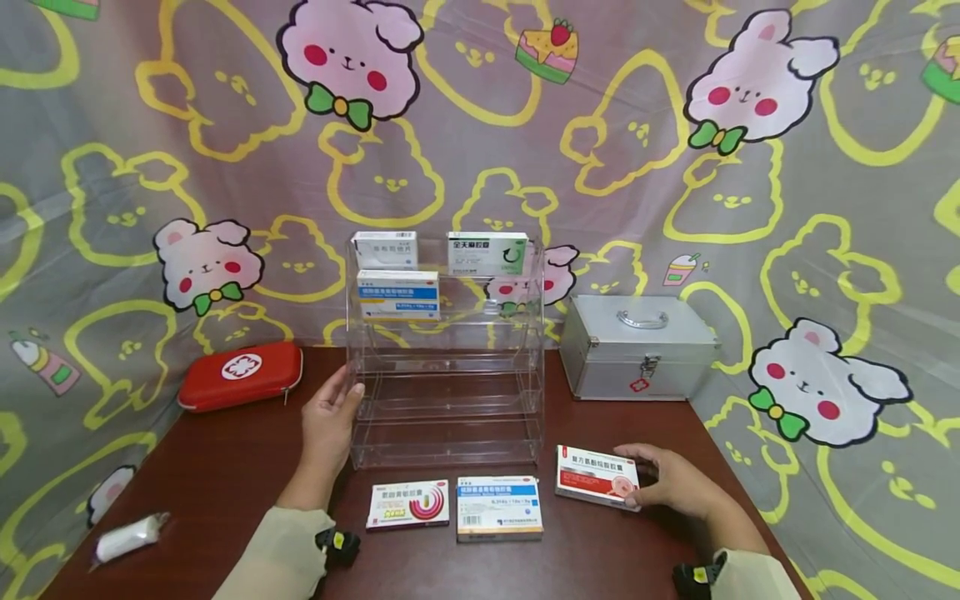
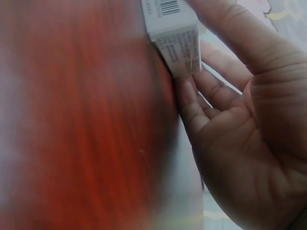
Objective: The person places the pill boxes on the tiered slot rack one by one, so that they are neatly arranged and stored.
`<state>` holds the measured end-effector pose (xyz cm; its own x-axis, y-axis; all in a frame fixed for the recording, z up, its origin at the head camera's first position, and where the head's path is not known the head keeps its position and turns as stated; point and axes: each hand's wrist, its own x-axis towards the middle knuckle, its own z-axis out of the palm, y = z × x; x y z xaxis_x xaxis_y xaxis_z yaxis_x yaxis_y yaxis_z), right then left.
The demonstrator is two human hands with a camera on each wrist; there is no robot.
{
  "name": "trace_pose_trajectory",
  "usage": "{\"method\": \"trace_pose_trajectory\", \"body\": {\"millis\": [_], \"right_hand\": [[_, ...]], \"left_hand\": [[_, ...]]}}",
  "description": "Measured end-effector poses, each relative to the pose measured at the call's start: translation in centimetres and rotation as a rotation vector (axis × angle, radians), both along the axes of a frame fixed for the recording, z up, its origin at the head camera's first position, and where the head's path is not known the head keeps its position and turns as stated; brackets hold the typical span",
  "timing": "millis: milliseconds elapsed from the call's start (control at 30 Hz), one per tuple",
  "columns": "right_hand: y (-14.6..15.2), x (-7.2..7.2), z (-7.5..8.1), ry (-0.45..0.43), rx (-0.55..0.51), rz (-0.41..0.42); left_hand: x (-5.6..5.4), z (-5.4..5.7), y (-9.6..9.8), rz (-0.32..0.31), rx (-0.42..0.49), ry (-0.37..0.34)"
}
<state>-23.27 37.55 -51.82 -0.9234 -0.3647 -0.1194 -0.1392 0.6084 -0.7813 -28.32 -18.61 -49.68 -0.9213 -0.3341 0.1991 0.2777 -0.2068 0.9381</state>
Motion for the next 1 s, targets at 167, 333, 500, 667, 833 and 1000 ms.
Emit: {"method": "trace_pose_trajectory", "body": {"millis": [167,333,500,667,833,1000], "right_hand": [[0.4,-1.1,0.1,0.025,0.064,-0.039],[0.4,-1.7,-0.1,0.029,0.073,-0.064],[0.1,-1.7,-0.2,0.039,0.004,-0.133],[-0.2,-1.1,0.5,0.13,-0.03,-0.259],[-0.5,-0.5,2.3,0.191,-0.1,-0.32],[-1.9,0.0,5.6,0.262,-0.152,-0.313]], "left_hand": [[0.1,-0.2,0.0,-0.008,-0.002,-0.029],[0.2,-0.3,0.1,-0.007,-0.005,-0.017],[0.1,-0.2,-0.1,0.001,-0.005,0.008],[0.0,-0.1,-0.1,-0.006,0.005,0.012],[0.0,-0.1,0.0,-0.01,0.002,0.014],[0.1,-0.1,0.0,-0.01,0.018,0.035]]}}
